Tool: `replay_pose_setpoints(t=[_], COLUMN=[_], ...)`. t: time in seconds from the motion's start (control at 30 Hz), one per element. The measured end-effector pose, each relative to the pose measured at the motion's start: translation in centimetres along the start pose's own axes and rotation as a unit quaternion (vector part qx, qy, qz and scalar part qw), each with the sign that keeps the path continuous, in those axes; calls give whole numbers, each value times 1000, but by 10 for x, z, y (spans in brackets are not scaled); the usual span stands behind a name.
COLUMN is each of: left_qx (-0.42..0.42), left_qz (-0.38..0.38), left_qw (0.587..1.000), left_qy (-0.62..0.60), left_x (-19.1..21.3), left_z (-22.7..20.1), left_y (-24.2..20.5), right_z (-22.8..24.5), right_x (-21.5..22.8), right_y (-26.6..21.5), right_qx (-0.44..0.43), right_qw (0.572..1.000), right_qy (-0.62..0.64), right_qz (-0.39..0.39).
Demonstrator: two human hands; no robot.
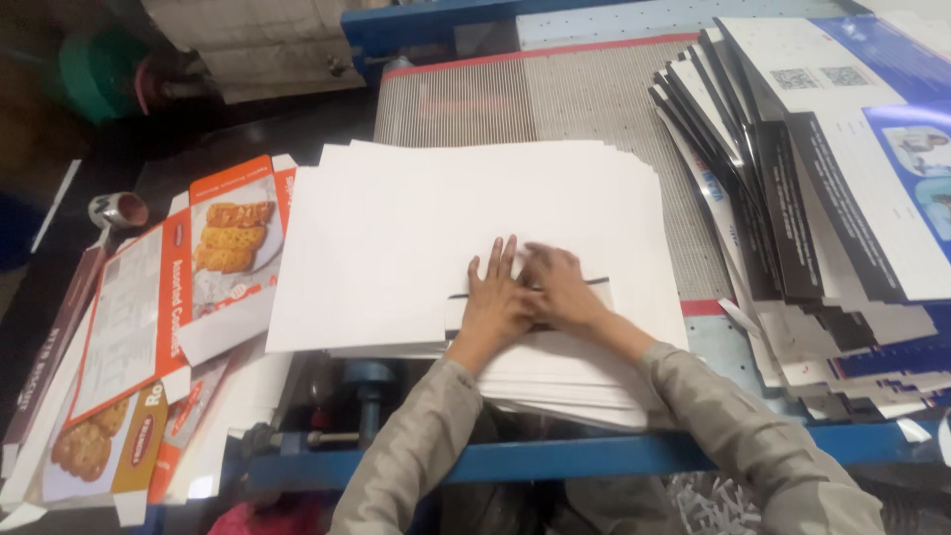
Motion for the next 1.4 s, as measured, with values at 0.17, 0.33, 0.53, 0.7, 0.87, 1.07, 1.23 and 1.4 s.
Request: replay_pose_setpoints(t=[0.17, 0.33, 0.53, 0.7, 0.87, 1.07, 1.23, 1.4], left_qx=[11, 1, 0, 58, 100, -119, -78, -126], left_qz=[-54, 62, 15, -68, -108, -115, -306, -341], left_qw=[998, 996, 1000, 996, 989, 985, 946, 922], left_qy=[-37, 58, -10, -18, -7, -39, -68, -130], left_x=[9, 8, 0, -19, -24, -26, 5, 71], left_z=[-6, -8, -4, 5, 6, 3, 27, 14], left_y=[4, 2, 8, 14, 5, -45, -77, -106], right_z=[-56, -27, -62, -12, 21, 20, 47, 78], right_x=[5, 2, 3, 22, 36, 20, 84, 159], right_y=[8, -13, -3, -30, -82, -84, -59, -69], right_qx=[-71, -1, -85, -111, -17, 88, -35, 92], right_qw=[996, 1000, 995, 986, 991, 963, 992, 988], right_qy=[51, 28, -41, -43, -69, -244, -47, -23], right_qz=[-33, -14, -42, 121, 109, 72, 111, -122])
Point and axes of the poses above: each hand's wrist, its own y-axis towards the middle knuckle, its own x-axis out of the back of the hand, z = x × y, the point moved 4 cm from there along y, towards the middle knuckle, and after that the axes turned 7 degrees about x, right-handed, at the moved point
